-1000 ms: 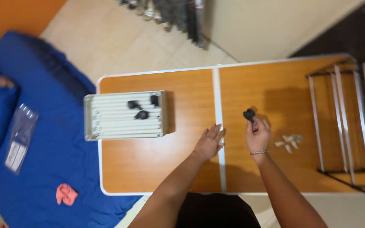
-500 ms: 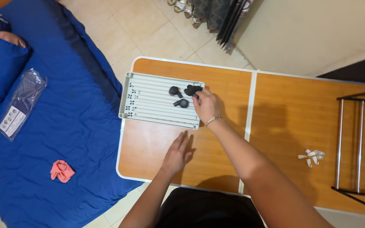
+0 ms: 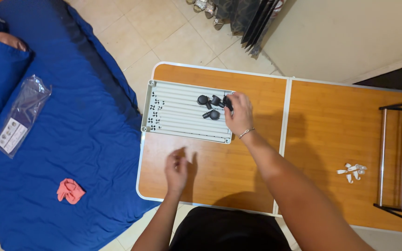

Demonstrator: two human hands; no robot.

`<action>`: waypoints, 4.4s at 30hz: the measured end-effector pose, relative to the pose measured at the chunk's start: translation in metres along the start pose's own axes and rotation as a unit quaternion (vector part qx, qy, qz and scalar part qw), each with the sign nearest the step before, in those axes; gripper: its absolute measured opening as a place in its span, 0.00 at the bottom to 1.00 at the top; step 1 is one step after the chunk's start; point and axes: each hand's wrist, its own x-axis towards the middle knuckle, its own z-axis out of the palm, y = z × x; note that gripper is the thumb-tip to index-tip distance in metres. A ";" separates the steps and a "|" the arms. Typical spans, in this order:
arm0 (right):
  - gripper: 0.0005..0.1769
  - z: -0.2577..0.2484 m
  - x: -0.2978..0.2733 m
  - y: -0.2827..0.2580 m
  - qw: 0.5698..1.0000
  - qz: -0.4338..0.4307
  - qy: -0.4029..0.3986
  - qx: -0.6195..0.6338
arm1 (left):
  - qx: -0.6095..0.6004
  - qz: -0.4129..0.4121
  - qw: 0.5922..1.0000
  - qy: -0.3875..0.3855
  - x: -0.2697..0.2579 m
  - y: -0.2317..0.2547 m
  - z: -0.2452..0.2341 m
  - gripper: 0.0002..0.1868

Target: The person assembles a drying rack by attaching black plastic feet to a white plastic base and inserting metal rods into a black frame. The person places the base on a table, secures the feet, and then inserts multiple rods into the frame slots.

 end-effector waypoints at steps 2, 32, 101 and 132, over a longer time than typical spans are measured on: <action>0.32 0.008 0.003 0.031 0.999 -0.006 0.051 0.014 | -0.272 -0.183 0.937 0.123 0.024 -0.014 -0.001 0.38; 0.31 0.032 -0.029 0.090 0.929 0.213 -0.148 0.262 | -0.355 -0.343 0.868 0.062 0.145 0.018 -0.003 0.36; 0.50 0.061 -0.007 0.165 0.900 0.287 -0.100 0.312 | -0.305 -0.324 0.891 0.092 0.128 0.026 0.043 0.32; 0.49 0.131 -0.162 0.014 0.731 0.338 -0.278 0.523 | -0.101 -0.300 0.947 -0.056 0.286 -0.003 -0.039 0.47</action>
